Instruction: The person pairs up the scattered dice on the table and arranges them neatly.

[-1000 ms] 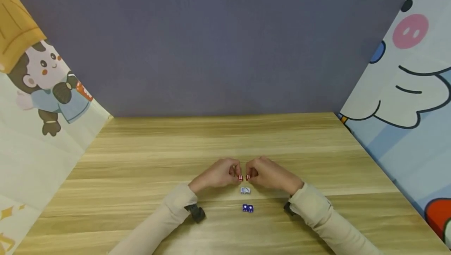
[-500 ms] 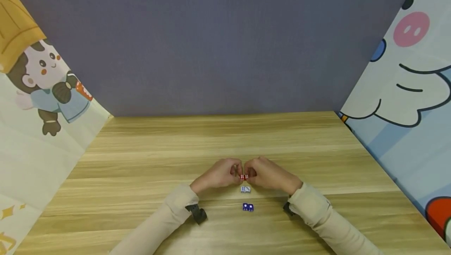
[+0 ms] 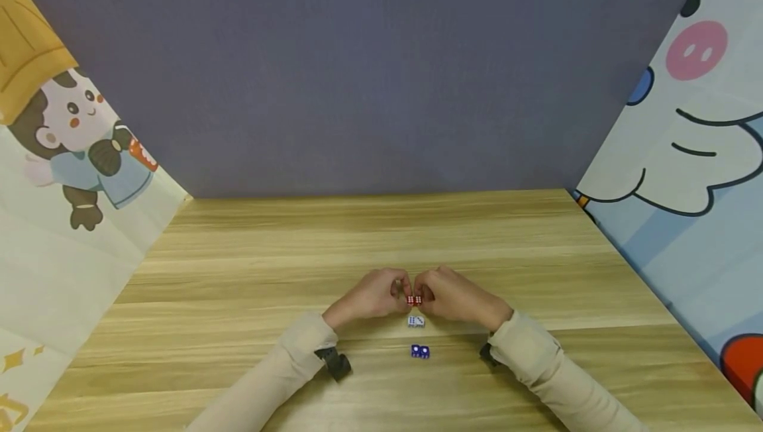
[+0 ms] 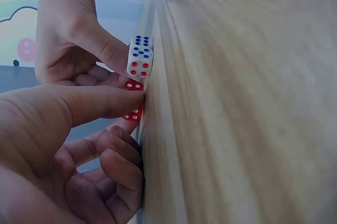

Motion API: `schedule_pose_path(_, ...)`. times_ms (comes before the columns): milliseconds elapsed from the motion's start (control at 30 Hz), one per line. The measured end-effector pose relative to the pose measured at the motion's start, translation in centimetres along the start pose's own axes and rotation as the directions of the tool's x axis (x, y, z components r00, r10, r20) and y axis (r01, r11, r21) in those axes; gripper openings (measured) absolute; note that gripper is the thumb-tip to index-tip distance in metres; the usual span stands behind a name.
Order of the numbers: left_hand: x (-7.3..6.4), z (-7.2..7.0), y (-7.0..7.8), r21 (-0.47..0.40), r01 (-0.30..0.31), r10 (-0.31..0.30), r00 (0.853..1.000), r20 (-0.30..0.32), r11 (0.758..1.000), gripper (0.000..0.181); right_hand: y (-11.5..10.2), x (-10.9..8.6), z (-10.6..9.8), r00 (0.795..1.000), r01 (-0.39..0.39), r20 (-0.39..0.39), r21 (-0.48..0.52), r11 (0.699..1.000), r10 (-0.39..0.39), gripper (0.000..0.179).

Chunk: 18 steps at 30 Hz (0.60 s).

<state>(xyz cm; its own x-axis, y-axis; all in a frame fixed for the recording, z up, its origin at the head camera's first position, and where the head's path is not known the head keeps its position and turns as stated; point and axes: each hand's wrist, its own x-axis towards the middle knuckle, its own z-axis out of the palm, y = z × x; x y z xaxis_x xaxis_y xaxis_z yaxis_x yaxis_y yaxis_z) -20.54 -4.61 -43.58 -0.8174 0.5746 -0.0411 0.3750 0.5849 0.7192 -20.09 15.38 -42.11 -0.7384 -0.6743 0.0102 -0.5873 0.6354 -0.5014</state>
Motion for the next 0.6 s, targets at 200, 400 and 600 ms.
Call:
schedule_pose_path(200, -0.1, 0.0, 0.0, 0.021, 0.020, -0.019, 1.000, -0.018, 1.000, 0.018, -0.3, 0.0, -0.2, 1.000, 0.004, 0.015, -0.015, 1.000, -0.003, 0.014)
schedule_pose_path(400, -0.1, -0.2, 0.0, -0.014, 0.036, -0.036, 0.999, 0.017, 0.999, 0.025, -0.3, -0.1, -0.6, 0.998, -0.022, 0.052, -0.016, 1.000, 0.023, 0.028)
schedule_pose_path(600, -1.3, -1.9, 0.1, -0.041, 0.036, -0.034, 0.999, 0.041, 0.998, 0.031, -0.1, -1.1, -1.8, 0.991, -0.136, 0.002, -0.030, 0.990, 0.136, 0.033)
